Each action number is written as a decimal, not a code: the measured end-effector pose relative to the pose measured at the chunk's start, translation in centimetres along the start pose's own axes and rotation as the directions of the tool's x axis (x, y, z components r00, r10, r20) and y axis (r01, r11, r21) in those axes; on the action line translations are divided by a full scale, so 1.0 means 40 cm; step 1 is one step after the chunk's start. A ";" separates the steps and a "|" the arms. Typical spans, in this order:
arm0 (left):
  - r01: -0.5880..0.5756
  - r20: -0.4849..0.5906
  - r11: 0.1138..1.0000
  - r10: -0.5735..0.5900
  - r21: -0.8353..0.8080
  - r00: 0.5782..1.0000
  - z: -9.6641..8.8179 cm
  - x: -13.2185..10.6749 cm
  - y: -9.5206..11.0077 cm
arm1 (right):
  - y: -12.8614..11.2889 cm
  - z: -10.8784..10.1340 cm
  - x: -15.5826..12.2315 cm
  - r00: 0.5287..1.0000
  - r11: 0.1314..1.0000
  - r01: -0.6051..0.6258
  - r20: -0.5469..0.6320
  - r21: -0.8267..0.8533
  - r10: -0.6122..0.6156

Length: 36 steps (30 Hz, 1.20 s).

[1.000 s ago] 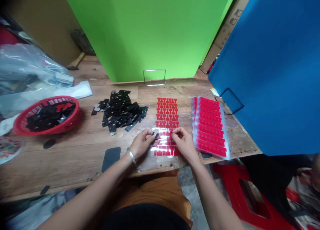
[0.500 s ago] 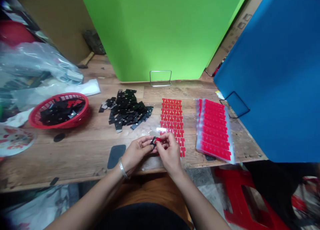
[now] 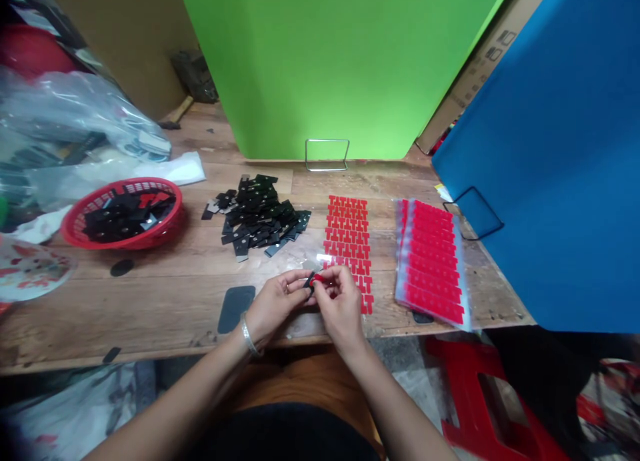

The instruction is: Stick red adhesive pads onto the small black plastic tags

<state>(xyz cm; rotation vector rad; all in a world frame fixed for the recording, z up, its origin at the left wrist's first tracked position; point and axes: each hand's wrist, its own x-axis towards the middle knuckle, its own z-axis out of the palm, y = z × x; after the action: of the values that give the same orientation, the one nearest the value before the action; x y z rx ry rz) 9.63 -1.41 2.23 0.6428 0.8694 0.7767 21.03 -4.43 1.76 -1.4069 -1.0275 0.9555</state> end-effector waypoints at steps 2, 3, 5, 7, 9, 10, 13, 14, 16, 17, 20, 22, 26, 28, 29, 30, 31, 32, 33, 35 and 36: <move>-0.002 0.006 1.000 0.002 0.002 1.000 0.000 0.000 0.000 | 0.002 0.000 -0.001 1.000 1.000 -0.002 -0.001 -0.005 0.002; -0.003 0.007 1.000 0.003 0.002 1.000 0.001 0.000 0.000 | 0.003 0.000 -0.001 1.000 1.000 0.000 -0.002 -0.011 0.000; -0.004 0.007 1.000 0.004 0.006 1.000 0.001 0.000 0.000 | 0.006 0.000 -0.003 1.000 1.000 0.009 -0.007 -0.025 -0.009; -0.004 0.007 1.000 0.004 0.012 1.000 0.001 0.000 -0.001 | 0.011 -0.001 -0.004 1.000 0.999 0.019 -0.015 -0.045 -0.020; -0.006 0.014 1.000 0.006 0.017 1.000 0.000 0.000 -0.002 | 0.015 0.000 -0.005 0.999 0.998 0.026 -0.025 -0.061 -0.027; -0.009 0.019 1.000 0.008 0.017 1.000 -0.001 0.000 -0.003 | 0.017 0.000 -0.006 0.999 0.997 0.029 -0.029 -0.068 -0.031; -0.018 0.029 1.000 0.017 0.011 0.999 -0.001 -0.001 -0.004 | 0.021 0.002 -0.007 0.999 0.997 0.038 -0.028 -0.070 -0.040; -0.019 0.028 1.000 0.019 0.010 0.999 0.000 -0.002 -0.004 | 0.022 0.002 -0.007 0.999 0.997 0.040 -0.029 -0.070 -0.043; -0.016 0.024 1.000 0.016 0.011 1.000 0.001 -0.003 -0.003 | 0.022 0.003 -0.007 0.998 0.996 0.046 -0.032 -0.076 -0.049; -0.014 0.021 1.000 0.014 0.012 1.000 0.002 -0.004 -0.002 | 0.022 0.003 -0.008 0.998 0.996 0.049 -0.034 -0.080 -0.051; -0.015 0.022 1.000 0.014 0.023 1.000 0.002 -0.005 -0.001 | 0.020 0.004 -0.010 0.998 0.995 0.057 -0.029 -0.077 -0.060; -0.019 0.025 0.999 0.018 0.035 1.000 0.001 -0.004 -0.002 | 0.020 0.004 -0.011 0.997 0.995 0.067 -0.025 -0.076 -0.069; -0.035 0.000 0.998 0.035 0.054 0.999 0.000 -0.003 -0.007 | 0.021 0.004 -0.015 0.996 0.989 0.084 -0.029 -0.119 -0.088; -0.042 -0.027 0.998 0.044 0.057 0.999 0.002 -0.003 -0.007 | 0.022 0.003 -0.018 0.993 0.982 0.108 -0.027 -0.157 -0.113; -0.045 -0.043 0.997 0.047 0.057 0.998 0.003 -0.004 -0.007 | 0.022 0.002 -0.020 0.991 0.975 0.128 -0.021 -0.181 -0.134; -0.048 -0.060 0.997 0.051 0.057 0.997 0.003 -0.004 -0.006 | 0.022 0.001 -0.022 0.987 0.966 0.153 -0.012 -0.210 -0.159; -0.052 -0.076 0.997 0.056 0.057 0.996 0.004 -0.005 -0.006 | 0.021 0.000 -0.025 0.982 0.954 0.182 -0.001 -0.240 -0.188; -0.058 -0.089 0.997 0.063 0.058 0.994 0.005 -0.005 -0.005 | 0.020 0.000 -0.028 0.976 0.939 0.215 0.012 -0.268 -0.220; -0.066 -0.099 0.996 0.071 0.061 0.992 0.005 -0.006 -0.005 | 0.018 0.000 -0.030 0.968 0.924 0.247 0.025 -0.292 -0.251; -0.082 -0.104 0.994 0.088 0.068 0.991 0.005 -0.007 -0.004 | 0.012 -0.001 -0.034 0.952 0.898 0.300 0.045 -0.323 -0.302; -0.090 -0.105 0.994 0.097 0.069 0.990 0.004 -0.008 -0.004 | 0.008 -0.001 -0.035 0.947 0.889 0.315 0.047 -0.333 -0.318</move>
<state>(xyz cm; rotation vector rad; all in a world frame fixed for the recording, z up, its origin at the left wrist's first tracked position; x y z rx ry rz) 9.70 -1.81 2.32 0.7076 0.9716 0.8771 20.67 -5.79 1.44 -1.4551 -1.4140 0.5482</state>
